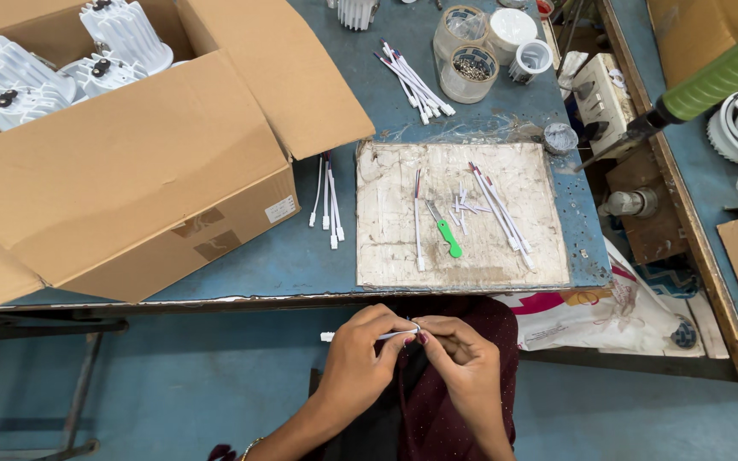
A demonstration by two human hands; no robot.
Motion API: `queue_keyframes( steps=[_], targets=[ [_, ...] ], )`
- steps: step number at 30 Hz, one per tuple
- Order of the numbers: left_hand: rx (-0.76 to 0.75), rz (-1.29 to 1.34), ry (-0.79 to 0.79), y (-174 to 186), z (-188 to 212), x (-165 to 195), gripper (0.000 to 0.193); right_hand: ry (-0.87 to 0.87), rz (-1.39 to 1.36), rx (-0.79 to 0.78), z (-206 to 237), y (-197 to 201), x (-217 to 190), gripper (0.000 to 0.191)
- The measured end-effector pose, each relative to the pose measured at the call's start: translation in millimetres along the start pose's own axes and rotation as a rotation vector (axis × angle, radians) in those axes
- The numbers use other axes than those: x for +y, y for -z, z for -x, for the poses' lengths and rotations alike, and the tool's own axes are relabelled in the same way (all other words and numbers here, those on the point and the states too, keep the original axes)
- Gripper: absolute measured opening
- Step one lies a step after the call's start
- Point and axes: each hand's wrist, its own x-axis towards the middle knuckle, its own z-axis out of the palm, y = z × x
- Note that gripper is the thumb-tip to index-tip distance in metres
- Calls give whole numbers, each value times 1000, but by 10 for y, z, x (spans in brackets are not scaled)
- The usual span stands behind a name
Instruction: The person strips the outer insulation from white electrical wires using a green utility knife, then separates the internal colored conductors and places the prepared wires on the work surface.
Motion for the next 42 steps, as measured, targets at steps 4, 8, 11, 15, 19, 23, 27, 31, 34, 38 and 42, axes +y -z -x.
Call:
queue_keyframes(
  steps=[4,8,11,15,19,23,27,31,34,38,42],
  targets=[
    [-60,56,107,-18,-9,-42,11,60,94,51,11,-30,58,13],
    [-79,192,142,-29,-26,-140,11,103,3,25,2,-13,95,6],
    [-145,326,227,-11,-47,-233,10,113,-123,7,-36,6,123,8],
    [-138,304,229,25,-42,-347,14,125,-145,91,-69,31,177,10],
    [-112,346,225,58,-13,-470,20,141,-186,152,-141,174,196,12],
    [-97,414,290,101,-5,-604,26,67,-20,243,-443,418,191,10],
    [-80,611,321,140,-35,-684,27,159,25,281,-943,575,179,10],
    [-20,683,315,137,-66,-676,28,259,-1,303,-1313,548,88,16],
    [70,860,368,94,-100,-641,27,206,71,330,-1253,421,5,22],
    [200,1098,422,1,-182,-620,26,-98,220,-56,-741,130,6,23],
    [272,1162,401,-123,-263,-625,26,-91,425,-567,-300,-130,27,19]
  ],
)
